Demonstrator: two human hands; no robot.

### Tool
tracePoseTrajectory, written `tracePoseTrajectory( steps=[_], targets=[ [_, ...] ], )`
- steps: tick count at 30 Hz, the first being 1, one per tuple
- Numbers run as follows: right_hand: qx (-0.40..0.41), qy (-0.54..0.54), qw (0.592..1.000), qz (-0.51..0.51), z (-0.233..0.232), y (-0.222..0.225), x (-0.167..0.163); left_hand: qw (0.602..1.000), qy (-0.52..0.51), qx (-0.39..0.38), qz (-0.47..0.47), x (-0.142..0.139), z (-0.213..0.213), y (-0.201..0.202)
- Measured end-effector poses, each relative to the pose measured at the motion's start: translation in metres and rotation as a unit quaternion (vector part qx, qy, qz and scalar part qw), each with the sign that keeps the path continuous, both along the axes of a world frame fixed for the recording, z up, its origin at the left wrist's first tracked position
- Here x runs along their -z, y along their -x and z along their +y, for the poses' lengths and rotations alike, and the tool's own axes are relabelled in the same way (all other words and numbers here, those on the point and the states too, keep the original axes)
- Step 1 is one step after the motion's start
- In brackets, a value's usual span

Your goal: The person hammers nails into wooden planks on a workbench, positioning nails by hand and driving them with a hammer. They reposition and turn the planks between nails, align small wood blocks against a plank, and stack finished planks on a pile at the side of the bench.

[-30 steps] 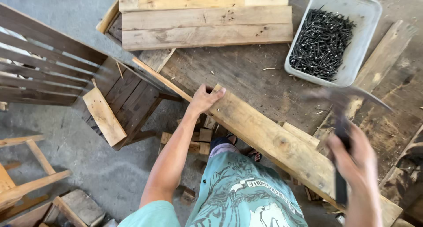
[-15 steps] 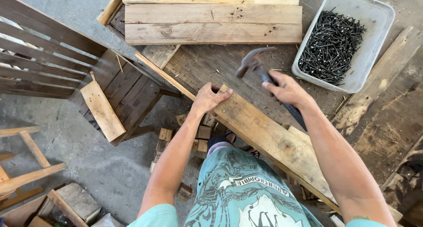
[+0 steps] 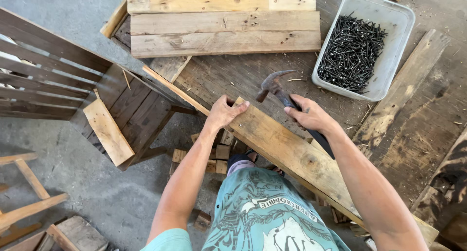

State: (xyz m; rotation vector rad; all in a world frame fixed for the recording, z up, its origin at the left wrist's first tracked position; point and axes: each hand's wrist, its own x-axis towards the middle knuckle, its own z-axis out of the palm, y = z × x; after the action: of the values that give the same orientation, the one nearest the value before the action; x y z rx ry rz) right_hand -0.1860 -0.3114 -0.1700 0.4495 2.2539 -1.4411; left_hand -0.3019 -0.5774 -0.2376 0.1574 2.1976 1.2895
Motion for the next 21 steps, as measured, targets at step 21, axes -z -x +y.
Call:
tracePoseTrajectory(
  steps=[21],
  targets=[
    [0.298, -0.119, 0.945, 0.062, -0.012, -0.221, -0.017, 0.961, 0.023, 0.074, 0.265, -0.019, -0.005, 0.01]
  ],
)
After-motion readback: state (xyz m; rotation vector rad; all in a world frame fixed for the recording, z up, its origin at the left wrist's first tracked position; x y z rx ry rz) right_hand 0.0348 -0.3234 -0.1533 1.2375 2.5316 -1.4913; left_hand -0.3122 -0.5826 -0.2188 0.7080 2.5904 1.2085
